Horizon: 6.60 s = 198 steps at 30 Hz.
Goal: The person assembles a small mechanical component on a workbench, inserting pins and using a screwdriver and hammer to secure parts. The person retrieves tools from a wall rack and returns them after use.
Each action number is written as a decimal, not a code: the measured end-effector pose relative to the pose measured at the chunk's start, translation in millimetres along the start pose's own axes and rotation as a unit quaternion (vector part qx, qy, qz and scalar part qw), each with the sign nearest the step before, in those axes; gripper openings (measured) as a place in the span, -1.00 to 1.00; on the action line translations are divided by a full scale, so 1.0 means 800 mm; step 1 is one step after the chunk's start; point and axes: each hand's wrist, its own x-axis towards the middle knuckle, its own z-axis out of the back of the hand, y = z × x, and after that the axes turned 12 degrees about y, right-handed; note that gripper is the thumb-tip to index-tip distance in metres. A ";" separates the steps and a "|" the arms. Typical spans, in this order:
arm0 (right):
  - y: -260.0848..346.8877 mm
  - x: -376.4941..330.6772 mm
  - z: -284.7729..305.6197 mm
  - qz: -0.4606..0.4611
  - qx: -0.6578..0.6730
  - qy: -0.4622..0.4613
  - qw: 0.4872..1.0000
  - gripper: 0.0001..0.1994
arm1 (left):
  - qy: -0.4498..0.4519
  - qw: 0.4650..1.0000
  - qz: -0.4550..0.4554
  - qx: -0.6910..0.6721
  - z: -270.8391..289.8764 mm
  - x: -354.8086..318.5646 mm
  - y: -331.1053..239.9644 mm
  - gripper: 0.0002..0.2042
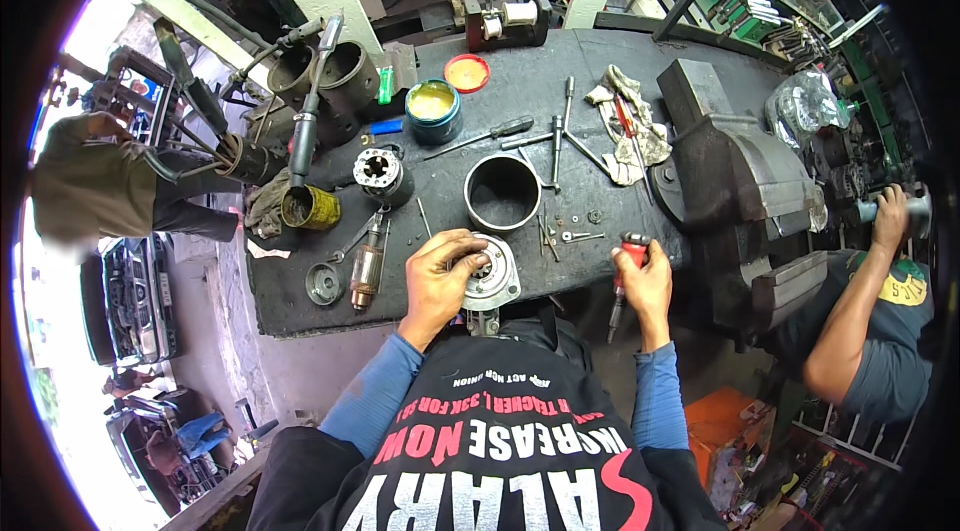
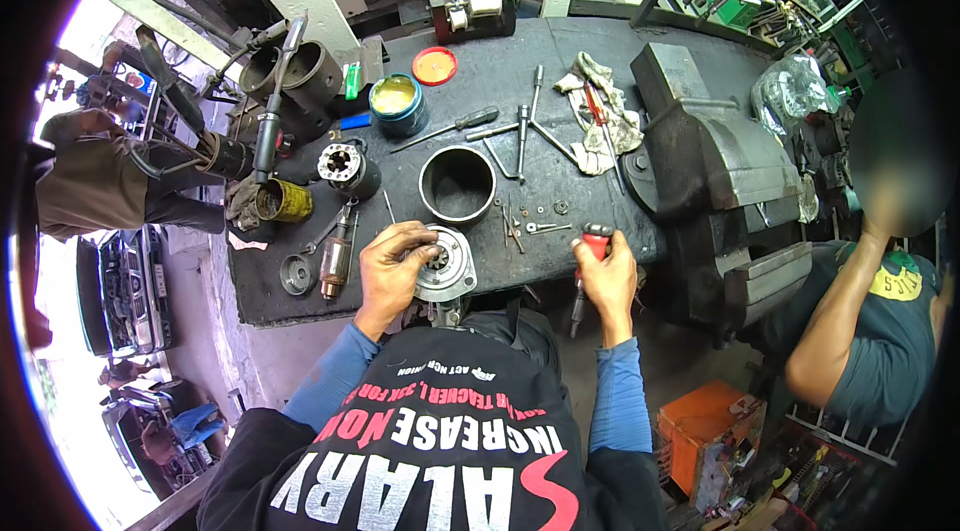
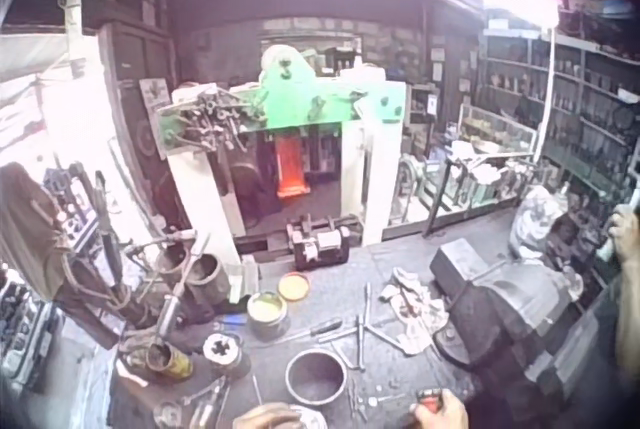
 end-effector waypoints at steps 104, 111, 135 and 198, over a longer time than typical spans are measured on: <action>0.200 -0.058 -0.035 0.278 0.103 0.160 0.941 -0.81 | -0.032 0.968 -0.095 0.231 -0.023 -0.005 0.034 -0.76; 0.178 -0.049 0.004 0.234 0.406 0.288 0.835 -0.46 | -0.021 0.965 -0.108 0.240 -0.018 0.001 0.022 -0.62; 0.359 -0.036 -0.007 0.330 -0.568 0.333 0.676 -0.81 | -0.022 0.950 -0.127 0.286 -0.023 0.000 0.028 -0.74; -0.351 -0.186 -0.088 -0.334 0.179 -0.015 0.925 -0.66 | 0.036 0.987 -0.156 -0.026 -0.052 0.052 -0.086 -0.77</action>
